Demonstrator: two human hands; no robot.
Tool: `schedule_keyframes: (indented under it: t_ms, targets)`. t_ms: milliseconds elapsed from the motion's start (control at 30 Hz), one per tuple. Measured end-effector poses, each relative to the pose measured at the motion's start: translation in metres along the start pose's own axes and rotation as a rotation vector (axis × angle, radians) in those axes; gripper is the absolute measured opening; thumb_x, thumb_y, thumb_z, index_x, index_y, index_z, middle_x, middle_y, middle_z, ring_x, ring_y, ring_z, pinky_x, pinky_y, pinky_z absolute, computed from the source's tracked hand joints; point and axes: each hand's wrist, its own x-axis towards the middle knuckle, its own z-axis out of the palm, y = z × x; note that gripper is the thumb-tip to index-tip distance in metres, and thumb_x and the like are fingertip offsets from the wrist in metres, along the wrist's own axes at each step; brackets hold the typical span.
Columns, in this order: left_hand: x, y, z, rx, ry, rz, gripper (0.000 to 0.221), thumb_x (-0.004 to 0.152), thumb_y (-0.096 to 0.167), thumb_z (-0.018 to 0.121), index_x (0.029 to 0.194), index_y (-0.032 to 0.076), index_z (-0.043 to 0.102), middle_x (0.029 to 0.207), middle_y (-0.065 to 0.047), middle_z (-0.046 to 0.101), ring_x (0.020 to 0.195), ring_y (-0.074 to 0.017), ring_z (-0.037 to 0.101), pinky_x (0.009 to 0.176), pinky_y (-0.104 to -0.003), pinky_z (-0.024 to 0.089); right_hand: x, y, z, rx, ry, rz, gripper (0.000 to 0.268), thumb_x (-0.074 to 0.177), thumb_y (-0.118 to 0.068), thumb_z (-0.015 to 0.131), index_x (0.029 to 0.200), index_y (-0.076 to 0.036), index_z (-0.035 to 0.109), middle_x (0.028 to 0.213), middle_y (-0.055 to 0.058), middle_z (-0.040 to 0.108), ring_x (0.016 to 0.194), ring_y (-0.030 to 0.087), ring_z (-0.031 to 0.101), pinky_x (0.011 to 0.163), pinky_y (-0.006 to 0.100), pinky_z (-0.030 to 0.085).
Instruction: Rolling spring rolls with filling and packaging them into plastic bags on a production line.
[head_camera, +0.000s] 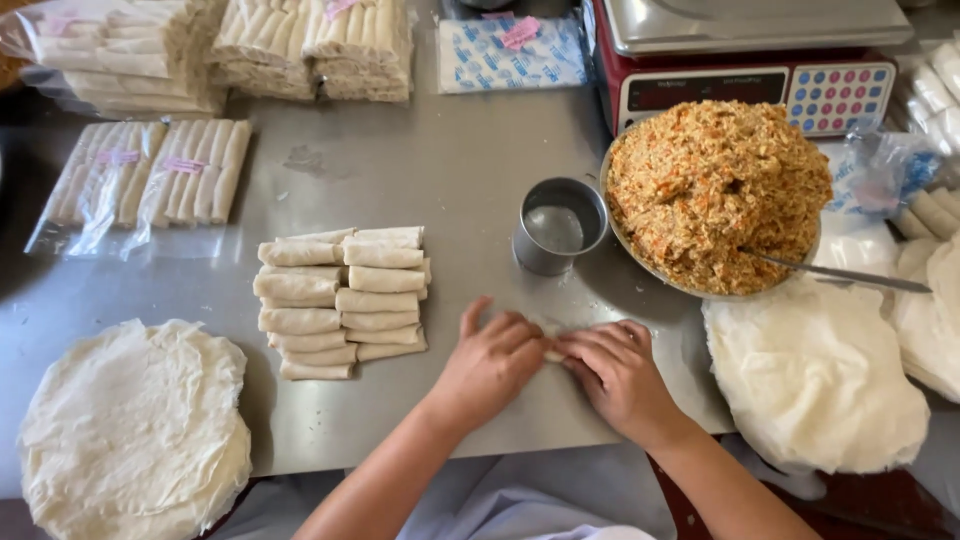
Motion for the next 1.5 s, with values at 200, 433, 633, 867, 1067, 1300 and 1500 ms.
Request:
schedule_keyframes:
  t_ms: [200, 433, 633, 867, 1067, 1300, 1500]
  targets:
    - [0.009, -0.006, 0.001, 0.034, 0.043, 0.022, 0.015, 0.089, 0.03, 0.071, 0.094, 0.017, 0.069, 0.089, -0.001, 0.061, 0.094, -0.0213, 0.057, 0.108, -0.057, 0.027, 0.002, 0.003, -0.01, -0.183, 0.039, -0.087, 0.013, 0.092, -0.026, 0.069, 0.104, -0.022, 0.069, 0.098, -0.006, 0.069, 0.093, 0.014, 0.065, 0.102, 0.044, 0.034]
    - [0.017, -0.012, -0.001, 0.006, 0.014, 0.054, 0.015, 0.093, 0.029, 0.067, 0.099, 0.015, 0.066, 0.085, -0.001, 0.058, 0.091, -0.0197, 0.058, 0.109, -0.056, 0.03, -0.008, 0.023, -0.007, -0.17, 0.004, -0.028, 0.022, 0.092, -0.027, 0.068, 0.113, -0.022, 0.067, 0.097, -0.006, 0.067, 0.092, 0.014, 0.066, 0.102, 0.044, 0.036]
    - [0.019, -0.013, 0.016, 0.227, -0.03, -0.054, 0.041, 0.089, 0.037, 0.068, 0.117, 0.008, 0.068, 0.105, -0.01, 0.059, 0.101, -0.0273, 0.055, 0.104, -0.056, 0.035, -0.003, 0.017, -0.005, -0.438, -0.145, 0.107, 0.042, 0.091, -0.008, 0.056, 0.13, -0.02, 0.061, 0.132, 0.0, 0.06, 0.118, 0.02, 0.054, 0.095, 0.043, 0.038]
    - [0.037, 0.019, -0.032, -0.536, -0.243, -0.617, 0.03, 0.102, 0.042, 0.053, 0.094, 0.016, 0.065, 0.088, -0.006, 0.071, 0.087, -0.0309, 0.068, 0.088, -0.046, 0.045, 0.013, -0.012, -0.032, 0.345, -0.084, 0.345, 0.043, 0.08, -0.012, 0.077, 0.122, -0.016, 0.072, 0.103, 0.005, 0.073, 0.095, 0.027, 0.07, 0.086, 0.043, 0.051]
    - [0.004, 0.053, -0.088, -0.797, -0.099, -0.548, 0.037, 0.093, 0.021, 0.068, 0.128, 0.011, 0.064, 0.115, -0.008, 0.069, 0.102, -0.0209, 0.067, 0.09, -0.031, 0.05, 0.013, -0.048, -0.047, 0.501, -0.214, 0.298, 0.027, 0.084, -0.017, 0.074, 0.109, -0.008, 0.075, 0.112, 0.006, 0.074, 0.104, 0.017, 0.073, 0.089, 0.03, 0.057]
    - [-0.051, 0.057, -0.104, -0.84, 0.112, -0.805, 0.018, 0.097, 0.016, 0.061, 0.108, 0.008, 0.074, 0.109, -0.005, 0.078, 0.091, -0.0129, 0.073, 0.077, -0.026, 0.06, 0.035, -0.066, -0.013, 0.548, -0.443, 0.502, 0.021, 0.074, -0.021, 0.085, 0.094, -0.014, 0.083, 0.083, -0.003, 0.084, 0.068, 0.005, 0.071, 0.061, 0.021, 0.056]
    - [-0.073, 0.032, -0.098, -0.404, 0.591, -0.663, 0.02, 0.1, 0.004, 0.051, 0.111, 0.006, 0.068, 0.118, -0.016, 0.063, 0.107, -0.0251, 0.067, 0.087, -0.032, 0.057, 0.157, -0.086, 0.01, 0.422, -0.124, 0.339, 0.015, 0.088, -0.025, 0.076, 0.095, -0.012, 0.076, 0.087, -0.001, 0.077, 0.074, 0.007, 0.067, 0.071, 0.023, 0.051]
